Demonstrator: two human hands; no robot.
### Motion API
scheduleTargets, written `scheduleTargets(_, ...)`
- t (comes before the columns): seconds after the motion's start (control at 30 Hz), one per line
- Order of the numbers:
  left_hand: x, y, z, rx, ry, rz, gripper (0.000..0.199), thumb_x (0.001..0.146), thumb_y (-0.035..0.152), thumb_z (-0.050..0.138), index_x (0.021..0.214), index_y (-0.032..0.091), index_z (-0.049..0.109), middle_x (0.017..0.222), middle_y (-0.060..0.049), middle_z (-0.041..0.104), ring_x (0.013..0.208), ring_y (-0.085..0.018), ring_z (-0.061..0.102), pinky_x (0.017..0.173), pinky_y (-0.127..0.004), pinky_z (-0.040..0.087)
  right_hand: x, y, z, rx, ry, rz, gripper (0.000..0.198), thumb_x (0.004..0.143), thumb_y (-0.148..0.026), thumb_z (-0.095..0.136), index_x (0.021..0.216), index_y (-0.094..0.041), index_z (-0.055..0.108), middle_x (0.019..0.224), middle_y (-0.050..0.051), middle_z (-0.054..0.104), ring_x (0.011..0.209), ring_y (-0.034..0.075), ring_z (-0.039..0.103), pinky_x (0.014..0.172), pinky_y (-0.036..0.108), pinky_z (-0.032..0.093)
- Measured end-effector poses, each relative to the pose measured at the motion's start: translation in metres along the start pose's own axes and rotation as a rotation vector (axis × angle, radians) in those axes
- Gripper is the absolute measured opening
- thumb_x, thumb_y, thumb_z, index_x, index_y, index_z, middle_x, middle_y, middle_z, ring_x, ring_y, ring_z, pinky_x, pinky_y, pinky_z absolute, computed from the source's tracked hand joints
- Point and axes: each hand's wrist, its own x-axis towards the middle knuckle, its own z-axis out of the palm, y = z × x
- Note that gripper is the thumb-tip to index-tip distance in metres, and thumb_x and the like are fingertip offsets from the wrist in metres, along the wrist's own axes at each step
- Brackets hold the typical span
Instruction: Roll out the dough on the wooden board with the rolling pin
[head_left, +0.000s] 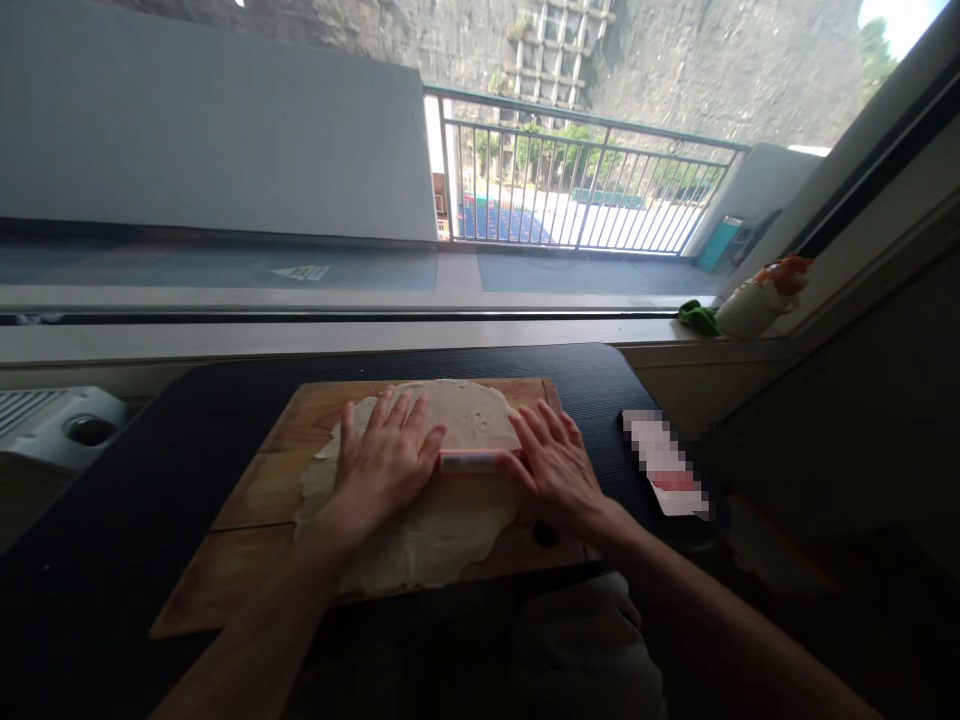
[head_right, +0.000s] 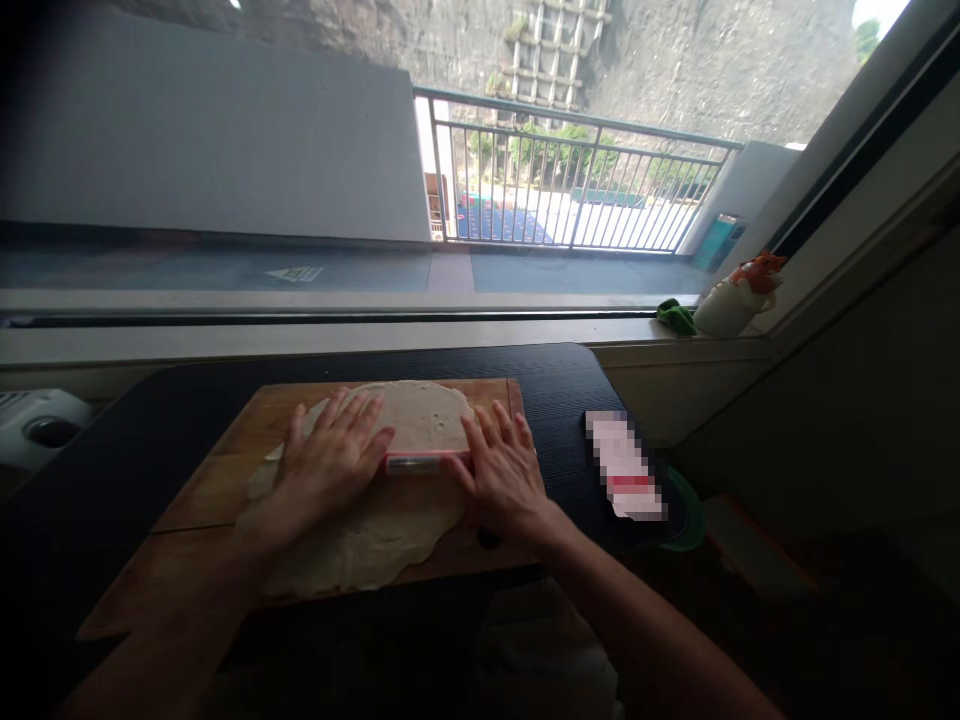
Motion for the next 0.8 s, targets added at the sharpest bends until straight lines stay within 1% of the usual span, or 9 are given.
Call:
scheduleTargets(0.1, 0.054, -0.003, 0.004, -0.038, -0.064, -0.098, 0.064, 0.093, 0.050, 0.014, 0.143, 0.016, 0.033, 0.148, -0.010, 0.035, 0.141, -0.028, 0.017, 0.110, -0.060, 0.010, 0.070, 0.012, -0.002, 0.038, -0.048, 0.145, 0.070, 0.092, -0.063, 0.015, 0.146, -0.020, 0.027, 0.154, 0.006, 0.022, 0.142, 0.025, 0.007, 0.112, 0.045, 0.011)
scheduleTargets(0.17, 0.071, -0.004, 0.006, -0.055, -0.107, -0.138, 0.065, 0.092, 0.051, 0.012, 0.143, 0.016, 0.033, 0.149, -0.010, 0.033, 0.141, -0.029, 0.018, 0.109, -0.061, 0.013, 0.095, 0.017, -0.005, 0.068, -0.066, 0.220, 0.072, 0.092, -0.063, 0.013, 0.147, -0.019, 0.023, 0.154, 0.008, 0.019, 0.142, 0.026, 0.009, 0.111, 0.046, 0.014)
scheduleTargets(0.27, 0.047, -0.001, 0.006, -0.063, -0.121, -0.105, 0.066, 0.092, 0.052, 0.012, 0.145, 0.016, 0.029, 0.150, -0.009, 0.031, 0.141, -0.029, 0.018, 0.110, -0.059, 0.014, 0.073, 0.015, -0.003, 0.036, -0.006, 0.164, 0.071, 0.092, -0.063, 0.013, 0.146, -0.019, 0.026, 0.154, 0.007, 0.022, 0.142, 0.025, 0.008, 0.112, 0.044, 0.012)
scheduleTargets(0.37, 0.000, 0.006, 0.003, -0.016, -0.029, 0.014, 0.065, 0.093, 0.052, 0.017, 0.144, 0.016, 0.031, 0.149, -0.010, 0.034, 0.141, -0.029, 0.017, 0.112, -0.057, 0.008, 0.018, 0.010, 0.000, -0.022, 0.034, 0.016, 0.066, 0.092, -0.061, 0.018, 0.144, -0.023, 0.031, 0.152, 0.003, 0.028, 0.142, 0.023, 0.007, 0.113, 0.041, 0.007)
scheduleTargets(0.43, -0.013, 0.010, 0.001, 0.017, 0.026, 0.048, 0.063, 0.093, 0.051, 0.018, 0.143, 0.017, 0.034, 0.147, -0.010, 0.037, 0.142, -0.028, 0.015, 0.112, -0.057, 0.002, 0.001, 0.009, 0.001, -0.034, 0.021, -0.028, 0.063, 0.093, -0.061, 0.020, 0.144, -0.026, 0.032, 0.151, 0.002, 0.029, 0.142, 0.022, 0.007, 0.114, 0.041, 0.006)
scheduleTargets(0.5, -0.001, 0.009, 0.002, 0.023, 0.034, 0.027, 0.063, 0.093, 0.050, 0.017, 0.144, 0.017, 0.033, 0.147, -0.010, 0.037, 0.142, -0.028, 0.014, 0.112, -0.059, 0.001, 0.013, 0.012, 0.001, -0.033, 0.015, -0.003, 0.065, 0.092, -0.061, 0.018, 0.144, -0.025, 0.032, 0.151, 0.003, 0.029, 0.142, 0.023, 0.007, 0.113, 0.042, 0.005)
scheduleTargets(0.67, 0.069, -0.001, 0.006, -0.010, -0.054, -0.102, 0.065, 0.093, 0.050, 0.013, 0.144, 0.014, 0.032, 0.149, -0.011, 0.033, 0.141, -0.031, 0.015, 0.108, -0.065, 0.008, 0.097, 0.022, -0.002, 0.036, -0.047, 0.191, 0.070, 0.092, -0.062, 0.013, 0.145, -0.019, 0.028, 0.153, 0.009, 0.024, 0.142, 0.027, 0.011, 0.111, 0.047, 0.014)
scheduleTargets(0.73, 0.070, -0.001, 0.005, -0.011, -0.067, -0.112, 0.065, 0.093, 0.050, 0.012, 0.144, 0.014, 0.031, 0.150, -0.011, 0.032, 0.142, -0.030, 0.014, 0.108, -0.065, 0.009, 0.101, 0.021, -0.002, 0.044, -0.040, 0.220, 0.070, 0.092, -0.062, 0.013, 0.146, -0.018, 0.027, 0.153, 0.010, 0.023, 0.141, 0.027, 0.011, 0.110, 0.047, 0.014)
scheduleTargets(0.8, 0.047, 0.002, 0.004, -0.014, -0.063, -0.074, 0.066, 0.093, 0.051, 0.012, 0.145, 0.015, 0.030, 0.150, -0.010, 0.031, 0.142, -0.030, 0.014, 0.109, -0.063, 0.009, 0.077, 0.019, -0.001, 0.026, -0.008, 0.181, 0.069, 0.092, -0.061, 0.014, 0.145, -0.019, 0.029, 0.153, 0.009, 0.024, 0.142, 0.026, 0.009, 0.111, 0.046, 0.012)
